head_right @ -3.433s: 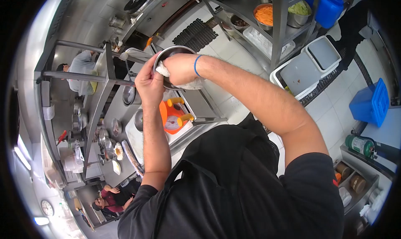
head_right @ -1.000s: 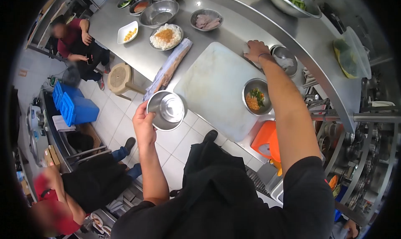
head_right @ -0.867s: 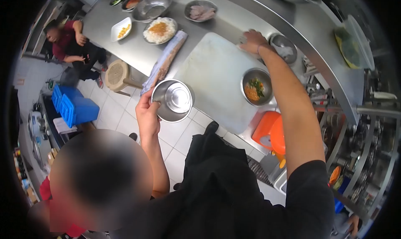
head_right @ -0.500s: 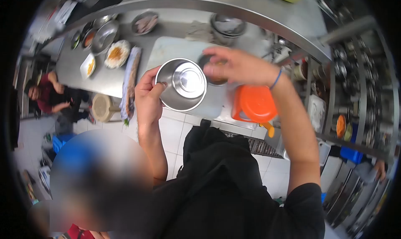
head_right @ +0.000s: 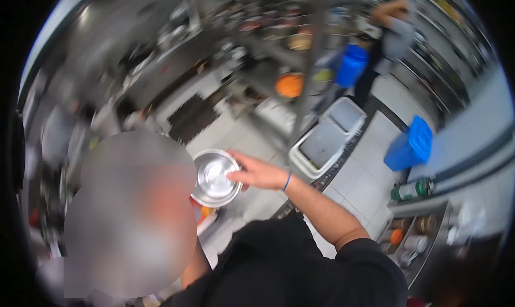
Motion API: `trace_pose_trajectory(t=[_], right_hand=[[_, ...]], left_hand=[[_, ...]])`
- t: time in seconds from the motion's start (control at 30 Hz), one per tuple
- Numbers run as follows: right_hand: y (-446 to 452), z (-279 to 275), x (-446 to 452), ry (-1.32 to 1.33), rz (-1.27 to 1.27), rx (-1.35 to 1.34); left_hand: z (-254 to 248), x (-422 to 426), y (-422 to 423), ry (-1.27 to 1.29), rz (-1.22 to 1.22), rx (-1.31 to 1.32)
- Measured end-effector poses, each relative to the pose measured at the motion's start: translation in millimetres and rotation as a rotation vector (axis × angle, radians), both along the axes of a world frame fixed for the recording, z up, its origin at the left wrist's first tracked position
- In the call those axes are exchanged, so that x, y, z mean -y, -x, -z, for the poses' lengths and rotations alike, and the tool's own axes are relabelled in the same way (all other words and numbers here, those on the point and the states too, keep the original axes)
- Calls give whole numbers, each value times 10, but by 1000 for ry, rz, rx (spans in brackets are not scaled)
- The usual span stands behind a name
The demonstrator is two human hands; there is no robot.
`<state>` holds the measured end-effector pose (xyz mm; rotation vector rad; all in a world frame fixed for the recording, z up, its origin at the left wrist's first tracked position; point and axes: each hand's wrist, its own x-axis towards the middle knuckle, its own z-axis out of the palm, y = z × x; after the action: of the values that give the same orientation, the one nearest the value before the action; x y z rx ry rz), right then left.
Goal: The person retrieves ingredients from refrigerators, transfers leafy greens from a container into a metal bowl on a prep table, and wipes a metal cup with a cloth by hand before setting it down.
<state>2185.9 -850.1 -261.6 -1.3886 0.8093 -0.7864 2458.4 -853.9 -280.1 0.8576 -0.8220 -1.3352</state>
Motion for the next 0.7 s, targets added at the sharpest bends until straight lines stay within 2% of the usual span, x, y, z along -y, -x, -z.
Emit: trace_pose_trajectory(t=[0.03,0.07,0.17,0.27,0.3,0.33,0.37,0.4,0.5,0.57,0.67,0.7], right_hand=[[345,-7,-114,-39,50,43],[627,13,-214,-80,84,96],[1370,260,-470,-112,212,151],[1822,476,-607,-65,311,144],[1944,599,-608,17,378,18],[2115,289,-668,-83,353,-250],[2239,359,-666,36,397,-320],[2309,373,-672,149,443,-387],[2573,315,-632,113,533,-443],[2746,559,-481,210,632,-523],[3018,456,-320,249,729,-598],[3124,410,-242,281,759,-623]], left_hand=[[224,130,304,-25,-34,47],[386,213,625,-14,85,43],[754,165,1567,-271,552,-143],[722,-2,2348,-404,825,-396],[574,-82,2526,-435,910,-457],[469,-112,2693,-468,995,-516],[443,-100,2826,-565,882,-498],[423,-56,2934,-539,900,-431],[590,214,3150,-436,981,-336],[620,383,3304,-413,1025,-295],[682,637,3602,-366,1057,-207],[768,747,3695,-391,1044,-277]])
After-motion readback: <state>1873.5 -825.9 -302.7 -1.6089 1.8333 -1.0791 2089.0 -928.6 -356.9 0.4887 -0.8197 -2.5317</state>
